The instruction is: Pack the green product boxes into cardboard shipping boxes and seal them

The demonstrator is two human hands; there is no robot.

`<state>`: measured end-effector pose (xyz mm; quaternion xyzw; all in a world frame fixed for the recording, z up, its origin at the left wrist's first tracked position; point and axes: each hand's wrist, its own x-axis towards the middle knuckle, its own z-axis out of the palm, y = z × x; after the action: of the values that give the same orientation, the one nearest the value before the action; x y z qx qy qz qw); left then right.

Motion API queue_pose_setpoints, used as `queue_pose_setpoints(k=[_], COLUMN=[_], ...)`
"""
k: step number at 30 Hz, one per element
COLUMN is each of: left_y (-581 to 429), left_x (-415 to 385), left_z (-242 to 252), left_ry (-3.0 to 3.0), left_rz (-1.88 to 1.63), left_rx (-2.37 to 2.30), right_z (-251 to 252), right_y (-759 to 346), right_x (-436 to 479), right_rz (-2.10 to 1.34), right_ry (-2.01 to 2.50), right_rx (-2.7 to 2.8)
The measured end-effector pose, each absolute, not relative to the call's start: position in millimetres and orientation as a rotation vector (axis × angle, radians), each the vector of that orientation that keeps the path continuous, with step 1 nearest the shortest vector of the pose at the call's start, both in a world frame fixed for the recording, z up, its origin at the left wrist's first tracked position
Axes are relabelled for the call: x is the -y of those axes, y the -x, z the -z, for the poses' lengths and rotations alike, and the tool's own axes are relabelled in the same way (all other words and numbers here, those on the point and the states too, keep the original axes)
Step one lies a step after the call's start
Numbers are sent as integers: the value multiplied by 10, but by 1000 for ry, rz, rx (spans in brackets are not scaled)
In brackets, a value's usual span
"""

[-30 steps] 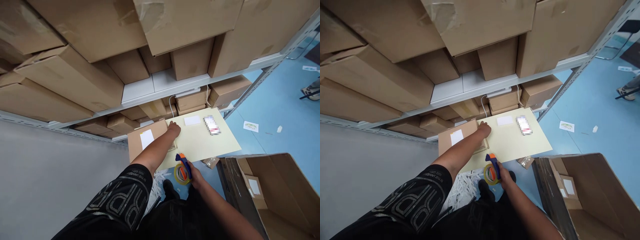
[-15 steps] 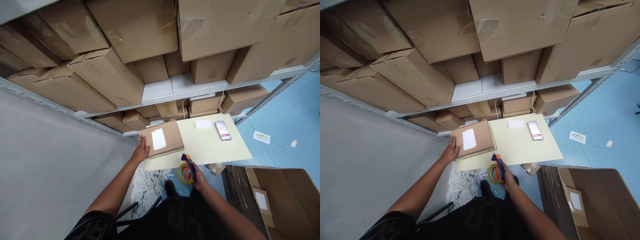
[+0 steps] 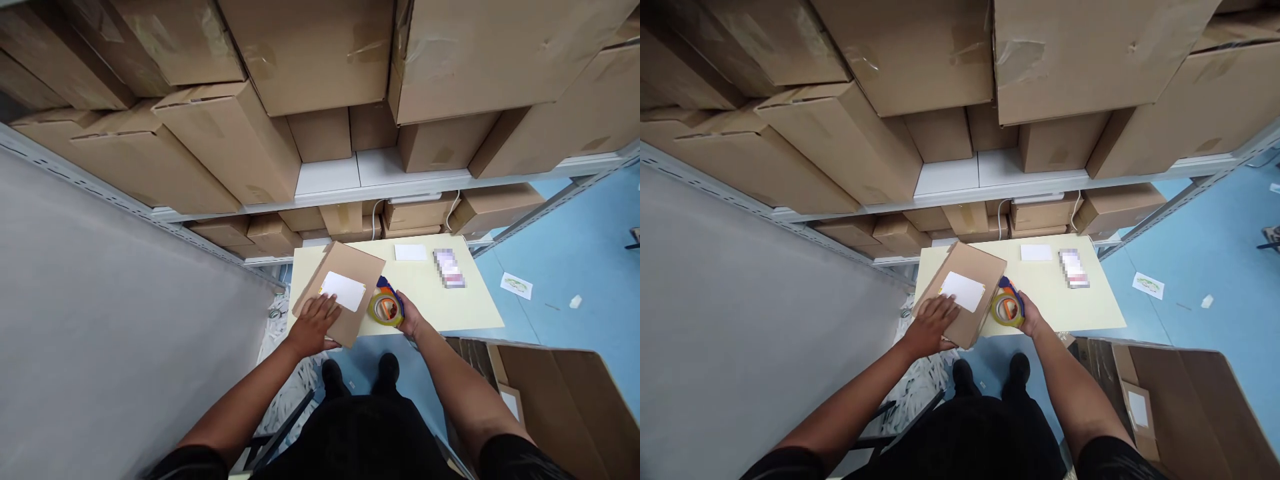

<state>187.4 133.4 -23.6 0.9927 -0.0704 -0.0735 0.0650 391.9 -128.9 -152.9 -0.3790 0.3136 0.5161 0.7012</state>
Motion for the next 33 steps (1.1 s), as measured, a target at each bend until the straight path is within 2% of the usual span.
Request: queue_pose_setpoints(k=[9, 16, 20, 26, 29, 33], left_y=[-2328, -2424, -2610, -2781, -2678, -2525], left_x=[-1178, -1074, -802, -335, -379, -857], left_z=[371, 383, 441, 388, 277, 142], left_ry=[-3020, -2996, -2981, -2948, -2933, -2921], left_rz=[184, 127, 117, 278, 348, 461], left_rx=[70, -78, -282, -473, -305, 222], right_z=[1420, 1545, 1554, 1557, 1561, 1532], right_y=[-4304, -3081, -2342, -2477, -2938, -3567], right_x=[1204, 1840, 1848, 1539, 1554, 1605], right_rz=[-1136, -1210, -1242, -1085, -1076, -1164], right_ry=[998, 756, 686, 686, 722, 791], right_rx=[-740, -751, -740, -761, -734, -752])
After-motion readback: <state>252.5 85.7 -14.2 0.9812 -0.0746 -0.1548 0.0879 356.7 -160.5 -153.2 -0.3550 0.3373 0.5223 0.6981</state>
